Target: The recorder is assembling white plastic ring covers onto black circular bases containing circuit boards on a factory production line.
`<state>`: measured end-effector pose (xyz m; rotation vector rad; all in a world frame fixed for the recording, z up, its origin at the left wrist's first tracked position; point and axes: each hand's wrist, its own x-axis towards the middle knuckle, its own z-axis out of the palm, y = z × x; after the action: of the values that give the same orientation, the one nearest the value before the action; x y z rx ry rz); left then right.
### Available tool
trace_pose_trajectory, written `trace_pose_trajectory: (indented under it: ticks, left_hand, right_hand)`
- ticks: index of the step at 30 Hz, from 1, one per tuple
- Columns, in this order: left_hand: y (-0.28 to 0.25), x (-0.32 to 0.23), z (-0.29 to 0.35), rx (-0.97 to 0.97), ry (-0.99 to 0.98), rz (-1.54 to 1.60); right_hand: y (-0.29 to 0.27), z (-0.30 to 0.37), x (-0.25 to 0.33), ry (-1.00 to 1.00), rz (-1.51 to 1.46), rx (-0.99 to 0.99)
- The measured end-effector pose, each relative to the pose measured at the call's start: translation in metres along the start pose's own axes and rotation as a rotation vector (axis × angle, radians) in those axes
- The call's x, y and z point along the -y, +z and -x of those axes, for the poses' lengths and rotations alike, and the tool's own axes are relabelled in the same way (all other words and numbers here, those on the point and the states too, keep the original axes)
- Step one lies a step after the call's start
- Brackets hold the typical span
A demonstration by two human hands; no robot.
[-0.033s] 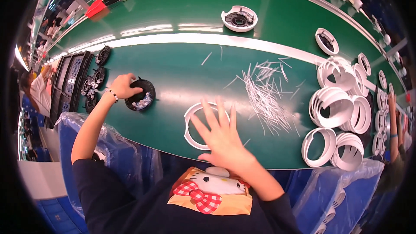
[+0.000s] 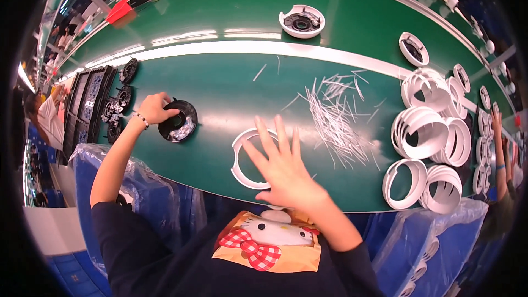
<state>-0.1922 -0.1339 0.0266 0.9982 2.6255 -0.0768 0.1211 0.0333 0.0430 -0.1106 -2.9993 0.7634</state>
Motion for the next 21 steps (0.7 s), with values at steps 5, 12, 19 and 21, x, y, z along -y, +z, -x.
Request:
trace_pose_trajectory:
  ticks: [5,12,19,21]
  left_hand:
    - [-0.007,-0.033,-0.015,0.133,-0.092,0.362]
    - [-0.008,-0.059,-0.036,-0.020,0.141,0.279]
    - [-0.043,-0.126,-0.053,-0.288,0.322,0.678]
    - [-0.039,-0.147,-0.053,-0.313,0.423,0.966]
  right_hand:
    - [0.009,-0.014,-0.036,-0.101,-0.114,0.197]
    - [0.027,-0.027,0.010,0.218,0.113,0.073]
    - [0.020,-0.019,-0.016,0.142,-0.266,-0.413]
    - [0.017,-0.014,-0.037,0.146,-0.734,-0.757]
